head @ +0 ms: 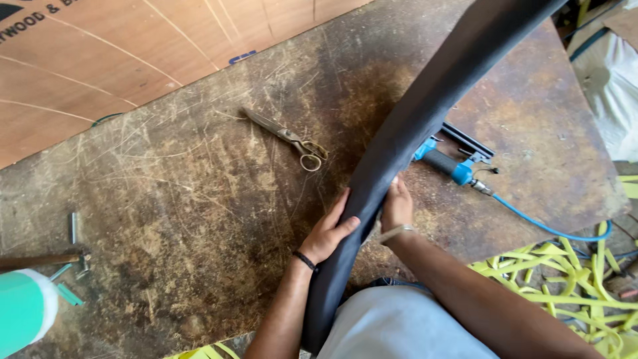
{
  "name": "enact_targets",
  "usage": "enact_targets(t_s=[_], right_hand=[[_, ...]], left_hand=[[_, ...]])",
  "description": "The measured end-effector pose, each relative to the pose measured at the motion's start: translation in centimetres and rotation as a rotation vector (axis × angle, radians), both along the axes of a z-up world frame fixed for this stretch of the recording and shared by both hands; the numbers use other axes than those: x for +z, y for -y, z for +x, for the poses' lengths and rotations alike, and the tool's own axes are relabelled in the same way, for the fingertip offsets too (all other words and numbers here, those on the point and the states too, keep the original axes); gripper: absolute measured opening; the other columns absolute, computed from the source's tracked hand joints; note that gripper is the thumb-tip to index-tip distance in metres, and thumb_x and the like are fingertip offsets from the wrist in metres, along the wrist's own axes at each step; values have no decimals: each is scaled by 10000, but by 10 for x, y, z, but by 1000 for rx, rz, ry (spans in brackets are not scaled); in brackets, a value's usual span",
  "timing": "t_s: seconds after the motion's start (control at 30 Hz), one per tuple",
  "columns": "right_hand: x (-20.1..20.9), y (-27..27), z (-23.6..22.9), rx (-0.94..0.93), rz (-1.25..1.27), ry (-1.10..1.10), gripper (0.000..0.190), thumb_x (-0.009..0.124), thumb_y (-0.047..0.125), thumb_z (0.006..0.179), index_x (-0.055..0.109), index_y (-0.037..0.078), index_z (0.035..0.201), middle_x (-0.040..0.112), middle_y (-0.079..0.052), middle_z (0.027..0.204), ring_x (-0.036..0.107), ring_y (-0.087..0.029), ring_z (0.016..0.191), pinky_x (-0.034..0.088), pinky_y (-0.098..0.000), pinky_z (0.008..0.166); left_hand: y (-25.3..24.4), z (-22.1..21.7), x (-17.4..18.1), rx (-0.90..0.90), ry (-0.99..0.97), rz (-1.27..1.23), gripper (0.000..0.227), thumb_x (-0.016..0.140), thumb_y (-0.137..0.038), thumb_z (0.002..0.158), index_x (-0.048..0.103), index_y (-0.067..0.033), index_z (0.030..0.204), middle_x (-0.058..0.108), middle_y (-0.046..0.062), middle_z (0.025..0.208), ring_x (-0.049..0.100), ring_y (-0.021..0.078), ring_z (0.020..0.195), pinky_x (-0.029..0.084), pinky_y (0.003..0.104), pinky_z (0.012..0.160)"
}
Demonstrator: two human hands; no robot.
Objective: The person trims excess fabric from a curved wooden piece using shears, then uses a pneumatic staple gun to attach the fabric to the wood. The person repeatedly repositions the piece and staples along the edges to secure the fabric.
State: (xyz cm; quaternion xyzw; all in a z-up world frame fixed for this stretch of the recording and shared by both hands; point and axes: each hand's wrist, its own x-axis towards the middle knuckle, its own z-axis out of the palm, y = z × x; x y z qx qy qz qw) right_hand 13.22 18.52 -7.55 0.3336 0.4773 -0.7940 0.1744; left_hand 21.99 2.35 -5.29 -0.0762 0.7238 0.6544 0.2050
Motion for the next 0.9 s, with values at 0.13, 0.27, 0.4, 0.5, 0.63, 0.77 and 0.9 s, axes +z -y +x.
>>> enact_targets(t_s=[0.13,0.27,0.4,0.5,0.63,0.77,0.9], right_hand=[[17,-15,-10,58,-209,124,393,411,178,1024,602,25,1331,742,-133,1167,719,-245,1005,568,-351,913],[0,-13,-34,92,-77,-19,374,484,60,962,661,35,1289,741,-116,1078,698,-245,936,569,-378,890],[-35,10,-21,78,437,-214,218,571,172,1048,673,-8,1116,706,-113,964,619,-193,846,523,-357,794],[-50,24,-17,175,746,-320,352,533,280,1139,629,-36,1017,667,-158,884,550,-194,788,491,-359,752],[-57,40,-3,154,684,-413,347,462,313,1117,631,14,1065,679,-98,874,587,-158,779,506,-344,740],[-62,35,4,140,703,-503,334,452,315,1098,629,34,1134,698,-66,916,642,-151,823,525,-333,760],[-86,28,10,169,528,-423,312,444,328,1122,587,57,1062,684,-54,892,635,-141,799,549,-319,717]], left_hand=[[5,-19,-14,-62,-108,9,1161,736,-576,810,132,-71,1665,98,225,1735,119,343,1611,191,468,1275],[-3,-47,-24,11,-140,194,1179,767,-510,753,153,-82,1664,161,220,1717,272,342,1547,314,442,1217],[-8,-41,-37,89,-35,416,1065,733,-436,855,138,-97,1670,327,254,1654,373,362,1467,336,426,1185],[-8,-42,-51,146,-73,444,898,567,-473,996,122,-74,1665,237,213,1713,248,308,1568,226,391,1255],[-2,-33,-62,142,-143,279,854,395,-571,1062,88,-54,1669,103,208,1756,105,308,1621,138,400,1291],[-8,-30,-54,84,-178,124,836,371,-514,1073,-6,-64,1667,20,218,1758,34,345,1634,117,436,1307],[-21,-47,-43,-56,-371,-257,879,449,-379,1032,-105,-66,1639,-57,258,1729,-7,398,1604,141,473,1280]])
